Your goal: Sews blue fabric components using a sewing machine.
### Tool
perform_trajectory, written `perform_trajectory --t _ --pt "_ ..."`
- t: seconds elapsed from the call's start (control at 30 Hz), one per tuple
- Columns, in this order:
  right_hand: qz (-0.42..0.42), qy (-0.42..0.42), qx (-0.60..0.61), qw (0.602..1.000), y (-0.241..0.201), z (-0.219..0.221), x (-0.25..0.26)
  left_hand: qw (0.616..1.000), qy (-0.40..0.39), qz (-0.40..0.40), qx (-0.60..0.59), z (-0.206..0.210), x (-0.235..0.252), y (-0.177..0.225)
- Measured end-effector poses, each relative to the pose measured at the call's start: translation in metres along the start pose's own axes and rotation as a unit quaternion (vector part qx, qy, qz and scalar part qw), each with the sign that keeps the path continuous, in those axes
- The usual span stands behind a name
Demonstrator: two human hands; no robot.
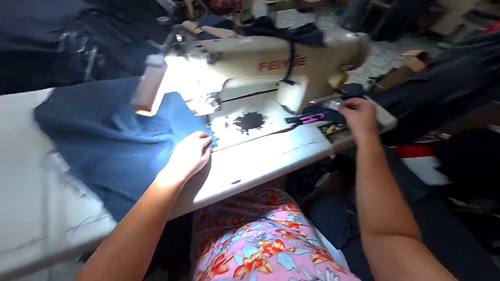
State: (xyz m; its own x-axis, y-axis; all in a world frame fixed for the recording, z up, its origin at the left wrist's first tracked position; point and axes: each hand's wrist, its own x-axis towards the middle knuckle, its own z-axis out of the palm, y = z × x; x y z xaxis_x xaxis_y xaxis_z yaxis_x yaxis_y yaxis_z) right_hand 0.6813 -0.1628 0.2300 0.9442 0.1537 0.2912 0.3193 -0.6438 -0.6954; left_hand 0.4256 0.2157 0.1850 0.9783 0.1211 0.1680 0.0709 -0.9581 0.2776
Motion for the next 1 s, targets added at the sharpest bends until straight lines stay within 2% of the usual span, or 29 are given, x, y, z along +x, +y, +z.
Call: perform_trajectory --t 0.07,0.13,0.2,0.3,0.37,0.47,0.6,0.73,0.8,0.9,0.93,1.0 --pt "-0.021 -0.055 0.072 0.996 -0.024 0.019 -0.013 0.999 0.004 0.019 -0.027 -0.006 0.002 -0.009" --pt "-0.036 -0.141 0.159 0.976 -0.051 0.043 -0.026 0.996 0.05 0.026 -0.067 -0.009 0.004 -0.014" --pt "-0.05 -0.237 0.206 0.948 -0.08 0.071 -0.04 0.988 0.095 -0.01 -0.118 -0.009 0.006 -0.016" --pt "-0.087 -0.337 0.217 0.912 -0.117 0.119 -0.053 0.972 0.151 -0.076 -0.164 -0.002 0.006 -0.017" --pt "-0.064 -0.371 0.177 0.909 -0.143 0.148 -0.056 0.961 0.201 -0.07 -0.174 0.006 0.005 -0.02" --pt "-0.045 -0.397 0.164 0.902 -0.174 0.182 -0.061 0.954 0.243 -0.017 -0.175 0.012 0.004 -0.02" --pt "-0.087 -0.412 0.066 0.905 -0.195 0.214 -0.063 0.949 0.262 0.041 -0.168 0.018 0.002 -0.022" --pt "-0.137 -0.429 -0.075 0.89 -0.205 0.22 -0.061 0.988 0.14 0.016 -0.062 0.012 0.002 -0.016" --pt "-0.145 -0.424 -0.062 0.892 -0.203 0.213 -0.06 0.995 0.094 -0.012 -0.02 0.012 0.004 -0.013" --pt "-0.297 -0.333 -0.006 0.895 -0.175 0.211 -0.051 0.996 0.08 -0.032 -0.021 0.01 0.003 -0.01" --pt "-0.363 -0.303 0.028 0.881 -0.162 0.213 -0.046 0.996 0.077 -0.037 -0.025 0.01 0.003 -0.009" --pt "-0.437 -0.305 0.066 0.844 -0.145 0.214 -0.039 0.996 0.075 -0.044 -0.031 0.008 0.002 -0.007"
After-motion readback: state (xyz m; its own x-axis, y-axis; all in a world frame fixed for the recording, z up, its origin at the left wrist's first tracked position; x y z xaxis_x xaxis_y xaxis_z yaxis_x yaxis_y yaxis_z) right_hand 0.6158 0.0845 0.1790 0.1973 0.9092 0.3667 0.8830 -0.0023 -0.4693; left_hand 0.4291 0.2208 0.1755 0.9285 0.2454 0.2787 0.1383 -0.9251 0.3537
